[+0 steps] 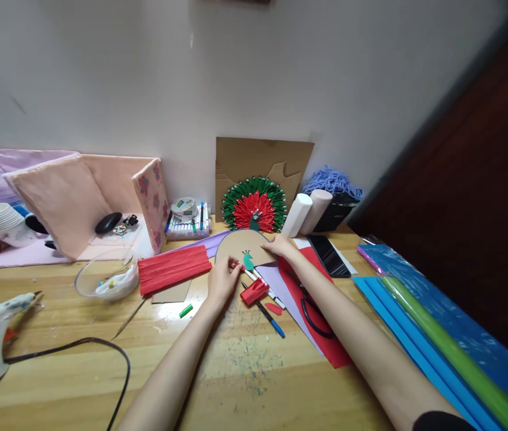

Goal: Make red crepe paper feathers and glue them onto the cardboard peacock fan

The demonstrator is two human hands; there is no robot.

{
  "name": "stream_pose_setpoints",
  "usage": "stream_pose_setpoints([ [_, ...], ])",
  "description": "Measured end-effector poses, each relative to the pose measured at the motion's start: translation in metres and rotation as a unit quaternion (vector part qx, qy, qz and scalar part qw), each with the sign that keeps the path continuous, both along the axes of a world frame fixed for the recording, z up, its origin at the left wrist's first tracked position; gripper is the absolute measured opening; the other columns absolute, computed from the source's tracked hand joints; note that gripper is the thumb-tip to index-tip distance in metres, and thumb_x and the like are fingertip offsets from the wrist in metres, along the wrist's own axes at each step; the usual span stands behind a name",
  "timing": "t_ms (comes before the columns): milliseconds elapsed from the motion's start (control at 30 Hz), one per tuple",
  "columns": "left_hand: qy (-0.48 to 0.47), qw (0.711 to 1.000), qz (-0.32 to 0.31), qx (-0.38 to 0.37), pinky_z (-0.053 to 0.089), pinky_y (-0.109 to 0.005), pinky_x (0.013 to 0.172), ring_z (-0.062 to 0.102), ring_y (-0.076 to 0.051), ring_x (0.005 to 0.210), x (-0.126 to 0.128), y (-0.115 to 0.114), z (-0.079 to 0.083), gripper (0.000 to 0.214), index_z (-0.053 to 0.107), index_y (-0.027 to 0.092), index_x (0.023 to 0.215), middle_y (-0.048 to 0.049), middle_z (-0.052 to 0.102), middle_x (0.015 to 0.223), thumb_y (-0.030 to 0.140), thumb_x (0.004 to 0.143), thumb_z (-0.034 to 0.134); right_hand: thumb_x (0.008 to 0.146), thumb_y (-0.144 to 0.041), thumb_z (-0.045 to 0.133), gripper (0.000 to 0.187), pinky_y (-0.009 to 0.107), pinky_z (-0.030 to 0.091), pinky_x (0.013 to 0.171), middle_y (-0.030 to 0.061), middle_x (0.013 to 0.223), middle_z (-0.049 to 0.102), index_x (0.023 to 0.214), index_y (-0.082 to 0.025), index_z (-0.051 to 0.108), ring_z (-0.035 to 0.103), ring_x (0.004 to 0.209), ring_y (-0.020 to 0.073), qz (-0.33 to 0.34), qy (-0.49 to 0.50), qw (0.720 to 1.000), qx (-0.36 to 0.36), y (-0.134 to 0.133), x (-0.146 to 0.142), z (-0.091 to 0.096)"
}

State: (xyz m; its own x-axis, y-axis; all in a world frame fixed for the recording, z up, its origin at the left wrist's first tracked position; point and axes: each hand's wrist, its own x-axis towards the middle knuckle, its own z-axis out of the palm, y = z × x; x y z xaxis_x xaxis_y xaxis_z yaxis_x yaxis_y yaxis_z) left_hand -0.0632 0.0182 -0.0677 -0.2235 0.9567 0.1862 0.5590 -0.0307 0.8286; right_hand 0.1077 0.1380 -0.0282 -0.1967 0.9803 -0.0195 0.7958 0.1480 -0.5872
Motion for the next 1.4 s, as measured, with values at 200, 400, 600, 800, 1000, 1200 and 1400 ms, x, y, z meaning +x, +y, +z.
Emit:
stream_pose_setpoints([
  [200, -0.068, 0.996, -0.022, 0.049, 0.044, -0.024, 0.065, 0.058, -0.013, 0.069, -0.007, -0.01, 0.048, 0.02, 0.057, 0.017, 0.089, -0.003, 0.064, 0.081, 0.033, 0.079, 0.055, 0.066, -0.04, 0.063, 0.024, 0.023, 0.041, 0.049, -0.0009, 0.058, 0.059, 0.068, -0.016, 0.059, 0.054, 0.053, 0.0129, -0.028, 0.205, 0.977, 0.046, -0.016, 0.035, 0.057],
  [400, -0.219, 0.905, -0.337, -0.141, 0.046, -0.027, 0.069, 0.062, -0.016, 0.073, 0.002, -0.07, 0.082, 0.018, 0.056, 0.014, 0.077, -0.0053, 0.065, 0.077, 0.03, 0.073, 0.062, 0.074, -0.04, 0.059, 0.023, 0.023, 0.045, 0.049, 0.0029, 0.078, 0.065, 0.086, -0.021, 0.057, 0.057, 0.056, 0.012, -0.144, 0.421, 0.883, 0.151, -0.074, 0.114, 0.095],
  [600, -0.149, 0.921, -0.318, -0.167, 0.044, -0.025, 0.06, 0.062, -0.016, 0.069, 0.029, -0.081, 0.034, 0.011, 0.054, 0.016, 0.076, -0.0035, 0.065, 0.072, 0.025, 0.073, 0.06, 0.072, -0.024, 0.062, 0.011, 0.015, 0.046, 0.04, -0.0042, 0.07, 0.065, 0.082, -0.021, 0.061, 0.059, 0.052, 0.0078, -0.279, 0.624, 0.729, 0.039, -0.11, 0.135, 0.05],
  [800, -0.231, 0.961, -0.14, -0.059, 0.049, -0.03, 0.064, 0.064, -0.016, 0.065, 0.006, -0.066, 0.027, 0.016, 0.053, 0.017, 0.079, -0.0038, 0.063, 0.077, 0.033, 0.078, 0.053, 0.07, -0.023, 0.066, 0.016, 0.02, 0.054, 0.055, -0.0017, 0.081, 0.071, 0.087, -0.021, 0.064, 0.066, 0.068, 0.0127, -0.165, 0.635, 0.748, -0.101, -0.142, 0.077, 0.021],
  [1000, -0.117, 0.988, 0.07, 0.074, 0.046, -0.031, 0.076, 0.059, -0.02, 0.084, -0.083, -0.098, 0.036, 0.024, 0.059, 0.016, 0.088, -0.005, 0.063, 0.087, 0.032, 0.07, 0.059, 0.075, -0.038, 0.064, 0.036, 0.039, 0.049, 0.086, 0.0068, 0.108, 0.066, 0.106, -0.021, 0.059, 0.063, 0.098, 0.0239, 0.083, 0.563, 0.782, -0.256, -0.201, -0.003, -0.004],
  [1200, -0.134, 0.962, 0.207, 0.116, 0.046, -0.026, 0.068, 0.056, -0.015, 0.072, -0.124, -0.117, 0.033, 0.028, 0.059, 0.017, 0.091, -0.0026, 0.06, 0.082, 0.038, 0.074, 0.057, 0.075, -0.041, 0.062, 0.038, 0.039, 0.047, 0.088, 0.0053, 0.106, 0.065, 0.107, -0.022, 0.055, 0.06, 0.099, 0.0223, 0.087, 0.453, 0.862, -0.21, -0.2, -0.019, -0.032],
  [1400, -0.194, 0.977, 0.087, -0.018, 0.047, -0.026, 0.056, 0.063, -0.018, 0.069, -0.079, -0.127, 0.032, 0.029, 0.059, 0.017, 0.091, -0.0054, 0.065, 0.09, 0.042, 0.076, 0.057, 0.076, -0.038, 0.06, 0.034, 0.039, 0.044, 0.092, 0.0045, 0.103, 0.066, 0.104, -0.02, 0.056, 0.059, 0.1, 0.0217, 0.053, 0.403, 0.907, -0.105, -0.157, -0.013, -0.043],
])
